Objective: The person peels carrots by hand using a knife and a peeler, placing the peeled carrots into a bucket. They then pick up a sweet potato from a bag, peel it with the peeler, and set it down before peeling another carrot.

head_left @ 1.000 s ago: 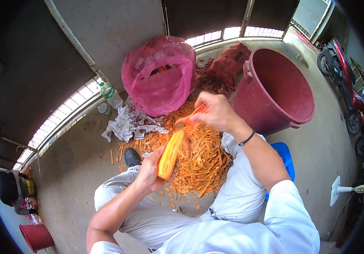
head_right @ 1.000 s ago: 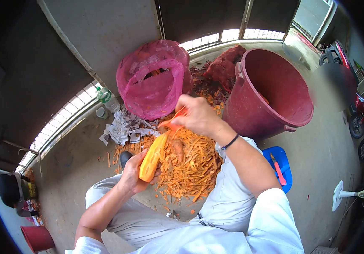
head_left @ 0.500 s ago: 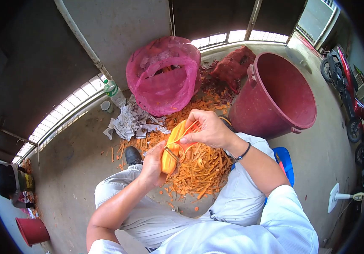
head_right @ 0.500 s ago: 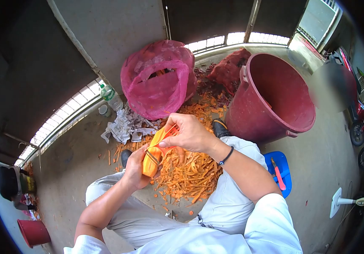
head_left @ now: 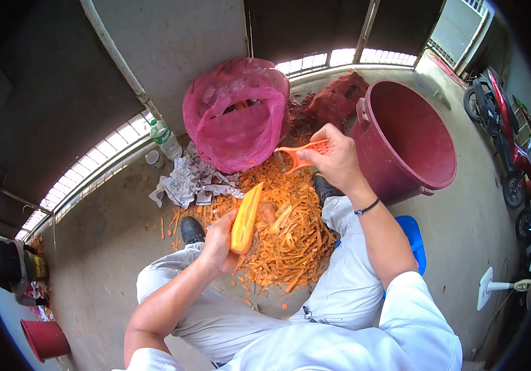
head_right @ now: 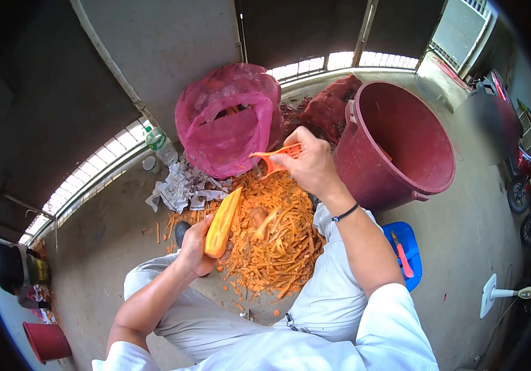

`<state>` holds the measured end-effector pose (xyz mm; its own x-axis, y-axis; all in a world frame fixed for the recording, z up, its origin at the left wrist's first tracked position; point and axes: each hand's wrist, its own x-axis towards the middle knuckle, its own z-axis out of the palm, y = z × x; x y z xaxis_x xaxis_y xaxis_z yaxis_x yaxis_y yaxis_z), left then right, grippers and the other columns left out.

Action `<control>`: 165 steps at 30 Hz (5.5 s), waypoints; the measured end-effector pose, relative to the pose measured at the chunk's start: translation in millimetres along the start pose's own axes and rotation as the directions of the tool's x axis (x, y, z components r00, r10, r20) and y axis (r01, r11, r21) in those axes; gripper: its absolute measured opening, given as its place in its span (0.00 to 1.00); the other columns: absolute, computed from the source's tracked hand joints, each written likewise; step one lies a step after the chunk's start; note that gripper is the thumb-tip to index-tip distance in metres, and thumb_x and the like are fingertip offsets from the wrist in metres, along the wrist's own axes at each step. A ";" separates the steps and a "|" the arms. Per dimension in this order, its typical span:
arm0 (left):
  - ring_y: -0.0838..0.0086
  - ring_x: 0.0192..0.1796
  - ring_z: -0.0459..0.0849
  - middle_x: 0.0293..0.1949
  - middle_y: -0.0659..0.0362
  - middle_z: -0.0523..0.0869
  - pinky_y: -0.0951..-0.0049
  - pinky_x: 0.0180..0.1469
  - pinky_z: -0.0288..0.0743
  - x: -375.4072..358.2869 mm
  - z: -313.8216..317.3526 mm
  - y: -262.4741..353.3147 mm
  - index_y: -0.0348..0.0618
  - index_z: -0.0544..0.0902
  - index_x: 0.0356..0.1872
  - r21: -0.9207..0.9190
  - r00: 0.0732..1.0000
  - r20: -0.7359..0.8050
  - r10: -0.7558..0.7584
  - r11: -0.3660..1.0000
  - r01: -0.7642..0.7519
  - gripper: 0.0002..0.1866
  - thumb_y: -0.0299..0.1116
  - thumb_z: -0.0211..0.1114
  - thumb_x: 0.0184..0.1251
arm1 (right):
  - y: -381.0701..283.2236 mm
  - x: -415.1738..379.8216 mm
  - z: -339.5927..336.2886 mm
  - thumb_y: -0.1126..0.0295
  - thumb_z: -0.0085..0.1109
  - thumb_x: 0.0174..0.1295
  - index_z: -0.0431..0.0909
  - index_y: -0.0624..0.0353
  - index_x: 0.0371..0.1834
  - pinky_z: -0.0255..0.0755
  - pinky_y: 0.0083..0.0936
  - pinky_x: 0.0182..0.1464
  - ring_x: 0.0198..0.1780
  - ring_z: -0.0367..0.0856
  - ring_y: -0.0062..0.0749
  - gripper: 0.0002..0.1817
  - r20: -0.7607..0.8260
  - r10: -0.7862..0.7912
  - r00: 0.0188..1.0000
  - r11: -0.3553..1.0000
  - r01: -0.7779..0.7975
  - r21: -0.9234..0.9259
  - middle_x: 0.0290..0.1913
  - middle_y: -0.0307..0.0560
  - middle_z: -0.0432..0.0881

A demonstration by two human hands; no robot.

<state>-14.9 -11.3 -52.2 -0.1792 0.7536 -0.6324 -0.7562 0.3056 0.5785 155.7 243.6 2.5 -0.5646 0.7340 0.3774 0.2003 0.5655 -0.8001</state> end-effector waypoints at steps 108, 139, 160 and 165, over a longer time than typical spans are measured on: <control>0.69 0.36 0.88 0.38 0.56 0.89 0.67 0.35 0.81 22.8 18.4 27.1 0.45 0.81 0.53 -0.089 0.978 0.207 0.008 0.996 0.010 0.18 0.46 0.48 0.85 | 4.1 -9.9 18.7 0.76 0.79 0.57 0.82 0.64 0.39 0.81 0.21 0.40 0.37 0.86 0.19 0.12 0.131 0.042 0.991 0.976 -0.068 0.206 0.35 0.42 0.89; 0.69 0.46 0.89 0.44 0.60 0.88 0.59 0.49 0.84 2.1 1.1 46.0 0.48 0.79 0.54 -0.221 0.960 0.050 0.274 0.941 -0.257 0.21 0.49 0.72 0.72 | 96.3 -263.4 -145.9 0.73 0.73 0.64 0.79 0.61 0.44 0.76 0.21 0.23 0.29 0.85 0.26 0.11 -0.477 0.660 0.581 0.748 -0.447 0.491 0.35 0.43 0.85; 0.67 0.56 0.86 0.54 0.54 0.86 0.62 0.62 0.80 -3.6 12.7 38.6 0.43 0.68 0.78 0.041 0.862 0.425 0.275 0.946 -0.322 0.37 0.27 0.69 0.68 | 155.7 -339.7 -208.3 0.67 0.76 0.56 0.87 0.61 0.47 0.74 0.47 0.60 0.52 0.83 0.57 0.17 -0.449 0.387 0.805 0.369 -0.582 -0.725 0.44 0.58 0.88; 0.66 0.57 0.87 0.56 0.50 0.87 0.62 0.59 0.83 -12.7 9.6 45.2 0.43 0.67 0.80 -0.035 0.840 0.498 0.216 0.973 -0.229 0.37 0.29 0.68 0.70 | 177.4 -321.4 -212.9 0.71 0.76 0.56 0.86 0.62 0.45 0.73 0.48 0.61 0.50 0.85 0.57 0.15 -0.255 0.514 0.819 0.275 -0.439 -0.855 0.44 0.59 0.88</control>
<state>-40.8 -1.5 -13.1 -0.0003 0.9887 -0.1499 -0.7168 0.1043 0.6894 543.2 188.1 -161.5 -0.1556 0.9877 0.0169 0.9878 0.1554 0.0129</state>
